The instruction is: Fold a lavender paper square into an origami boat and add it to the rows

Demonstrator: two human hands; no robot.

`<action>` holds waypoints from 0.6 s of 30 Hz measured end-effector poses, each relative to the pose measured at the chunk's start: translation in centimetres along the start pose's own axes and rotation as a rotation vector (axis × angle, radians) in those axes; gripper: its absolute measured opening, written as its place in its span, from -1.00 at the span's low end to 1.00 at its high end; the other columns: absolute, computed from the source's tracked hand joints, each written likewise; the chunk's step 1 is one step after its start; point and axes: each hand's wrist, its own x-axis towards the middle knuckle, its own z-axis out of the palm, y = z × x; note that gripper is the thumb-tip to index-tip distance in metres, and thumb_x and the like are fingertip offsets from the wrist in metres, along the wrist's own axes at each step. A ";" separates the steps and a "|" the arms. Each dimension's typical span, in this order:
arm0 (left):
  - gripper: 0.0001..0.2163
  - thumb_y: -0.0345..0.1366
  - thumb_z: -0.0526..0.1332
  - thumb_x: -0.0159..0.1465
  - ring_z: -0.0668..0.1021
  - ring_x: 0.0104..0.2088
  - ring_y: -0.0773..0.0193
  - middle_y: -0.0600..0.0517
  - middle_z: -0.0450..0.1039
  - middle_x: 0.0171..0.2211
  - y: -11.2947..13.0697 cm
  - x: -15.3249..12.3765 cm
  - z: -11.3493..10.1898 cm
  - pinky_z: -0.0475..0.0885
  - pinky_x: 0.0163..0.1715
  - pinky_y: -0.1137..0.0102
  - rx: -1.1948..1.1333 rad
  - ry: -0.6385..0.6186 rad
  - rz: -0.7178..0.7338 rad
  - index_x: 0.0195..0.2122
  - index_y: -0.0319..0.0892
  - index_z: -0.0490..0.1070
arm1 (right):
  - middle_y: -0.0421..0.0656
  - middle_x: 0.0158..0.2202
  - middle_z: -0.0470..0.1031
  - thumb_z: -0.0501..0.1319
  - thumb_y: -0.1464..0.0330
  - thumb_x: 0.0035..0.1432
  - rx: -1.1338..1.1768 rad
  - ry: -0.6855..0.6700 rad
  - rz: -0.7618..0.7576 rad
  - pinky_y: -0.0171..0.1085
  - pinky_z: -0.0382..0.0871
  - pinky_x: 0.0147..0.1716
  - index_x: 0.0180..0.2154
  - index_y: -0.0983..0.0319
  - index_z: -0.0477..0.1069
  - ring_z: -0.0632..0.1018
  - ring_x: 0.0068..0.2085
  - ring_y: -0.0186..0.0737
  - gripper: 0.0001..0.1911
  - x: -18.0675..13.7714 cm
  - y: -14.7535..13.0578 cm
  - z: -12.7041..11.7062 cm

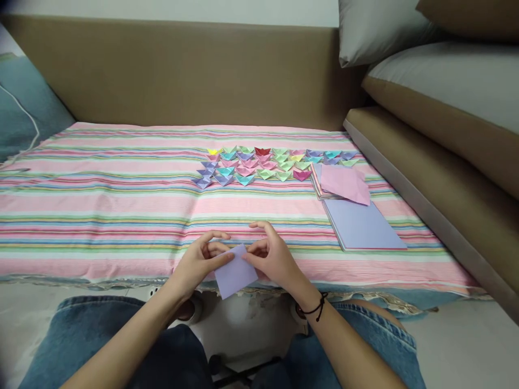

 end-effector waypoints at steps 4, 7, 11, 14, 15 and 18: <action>-0.62 -0.27 0.36 0.01 0.43 -0.58 0.47 0.16 0.40 -0.44 -0.1 0.1 -0.1 0.27 -0.58 0.56 -0.051 0.142 0.147 -0.25 -0.12 0.18 | -0.26 -0.46 0.51 0.35 0.32 -0.07 0.066 0.010 0.029 -0.33 0.36 -0.50 0.00 0.14 0.14 0.53 -0.46 -0.27 -0.39 0.3 0.2 0.3; -0.72 -0.29 0.33 0.04 0.29 -0.66 0.56 0.18 0.33 -0.44 -0.3 0.0 0.2 0.14 -0.65 0.59 0.044 0.091 0.193 -0.35 -0.14 0.20 | -0.29 -0.48 0.50 0.38 0.32 -0.12 0.140 0.183 0.031 -0.32 0.39 -0.46 -0.07 0.14 0.16 0.54 -0.47 -0.29 -0.41 0.8 0.4 -0.1; -0.86 -0.27 0.29 0.06 0.19 -0.68 0.51 0.19 0.19 -0.64 -1.2 0.2 0.4 0.09 -0.67 0.54 0.288 -0.014 0.159 -0.42 -0.22 0.41 | -0.22 -0.44 0.53 0.37 0.30 -0.13 0.050 0.289 -0.005 -0.31 0.39 -0.46 -0.21 0.16 0.26 0.56 -0.43 -0.24 -0.58 1.6 1.1 -0.8; -0.79 -0.25 0.26 0.09 0.25 -0.67 0.43 0.18 0.20 -0.71 -1.9 0.8 0.2 0.16 -0.64 0.51 0.376 0.001 0.119 -0.28 -0.24 0.50 | -0.16 -0.46 0.52 0.33 0.31 -0.08 -0.150 0.304 -0.110 -0.24 0.41 -0.40 -0.39 0.21 0.39 0.56 -0.39 -0.17 -0.81 2.1 1.7 -0.9; -0.78 -0.24 0.24 0.11 0.30 -0.64 0.40 0.14 0.26 -0.69 -2.1 0.9 0.1 0.19 -0.61 0.49 0.410 0.006 0.120 -0.27 -0.24 0.52 | -0.15 -0.46 0.51 0.31 0.32 -0.05 -0.209 0.304 -0.144 -0.22 0.42 -0.39 -0.42 0.21 0.42 0.56 -0.39 -0.16 -0.87 2.2 1.9 -0.9; -0.82 -0.29 0.17 0.18 0.44 -0.51 0.30 0.02 0.47 -0.52 -2.2 1.1 -0.3 0.31 -0.48 0.43 0.589 -0.006 0.188 -0.29 -0.18 0.56 | -0.11 -0.39 0.54 0.24 0.37 0.04 -0.378 0.279 -0.242 -0.19 0.42 -0.40 -0.41 0.20 0.47 0.55 -0.37 -0.15 -0.95 2.4 2.2 -0.8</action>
